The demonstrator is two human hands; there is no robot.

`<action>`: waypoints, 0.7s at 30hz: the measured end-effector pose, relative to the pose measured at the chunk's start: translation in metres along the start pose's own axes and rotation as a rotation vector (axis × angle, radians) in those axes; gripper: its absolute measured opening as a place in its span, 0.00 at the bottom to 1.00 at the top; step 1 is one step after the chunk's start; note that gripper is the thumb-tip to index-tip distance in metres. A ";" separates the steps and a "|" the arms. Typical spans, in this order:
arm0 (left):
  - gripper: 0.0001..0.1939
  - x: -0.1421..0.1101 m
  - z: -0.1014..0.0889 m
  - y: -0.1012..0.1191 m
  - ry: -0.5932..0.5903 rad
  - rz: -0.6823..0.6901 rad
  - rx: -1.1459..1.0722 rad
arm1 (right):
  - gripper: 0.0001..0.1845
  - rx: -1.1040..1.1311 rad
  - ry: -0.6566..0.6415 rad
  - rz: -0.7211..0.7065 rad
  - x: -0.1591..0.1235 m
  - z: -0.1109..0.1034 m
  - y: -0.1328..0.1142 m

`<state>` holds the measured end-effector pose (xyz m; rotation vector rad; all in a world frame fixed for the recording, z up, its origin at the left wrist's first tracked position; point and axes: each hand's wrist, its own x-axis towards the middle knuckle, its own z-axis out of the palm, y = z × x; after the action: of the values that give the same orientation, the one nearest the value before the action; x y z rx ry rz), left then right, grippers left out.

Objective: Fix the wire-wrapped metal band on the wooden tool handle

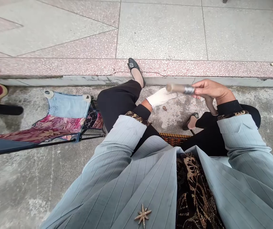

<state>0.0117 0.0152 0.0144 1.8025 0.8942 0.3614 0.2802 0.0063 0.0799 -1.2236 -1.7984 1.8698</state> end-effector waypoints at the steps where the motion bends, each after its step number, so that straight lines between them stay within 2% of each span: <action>1: 0.13 -0.001 0.001 0.002 -0.013 -0.017 -0.030 | 0.30 0.059 0.098 -0.054 0.001 0.001 0.001; 3: 0.14 -0.003 0.004 0.006 -0.028 -0.055 -0.071 | 0.31 0.143 0.253 -0.116 0.005 0.003 0.005; 5: 0.15 -0.004 0.006 0.008 -0.043 -0.085 -0.079 | 0.31 0.156 0.359 -0.102 0.012 0.005 0.011; 8: 0.14 -0.002 0.008 0.005 -0.092 -0.083 -0.033 | 0.28 0.023 0.467 0.011 0.023 0.006 0.020; 11: 0.13 0.002 0.005 -0.002 -0.085 -0.052 0.073 | 0.20 -0.227 0.526 0.178 0.028 0.003 0.025; 13: 0.11 0.005 0.004 -0.006 -0.050 -0.044 0.130 | 0.16 -0.426 0.514 0.283 0.030 0.001 0.026; 16: 0.08 0.006 0.004 -0.010 -0.049 -0.019 0.154 | 0.16 -0.668 0.407 0.405 0.032 0.001 0.023; 21: 0.14 0.002 0.010 -0.009 -0.034 -0.016 0.127 | 0.14 -0.779 0.171 0.482 0.035 0.007 0.021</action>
<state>0.0150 0.0115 0.0021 1.9111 0.9250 0.2672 0.2613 0.0226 0.0467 -2.1583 -2.3708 1.1739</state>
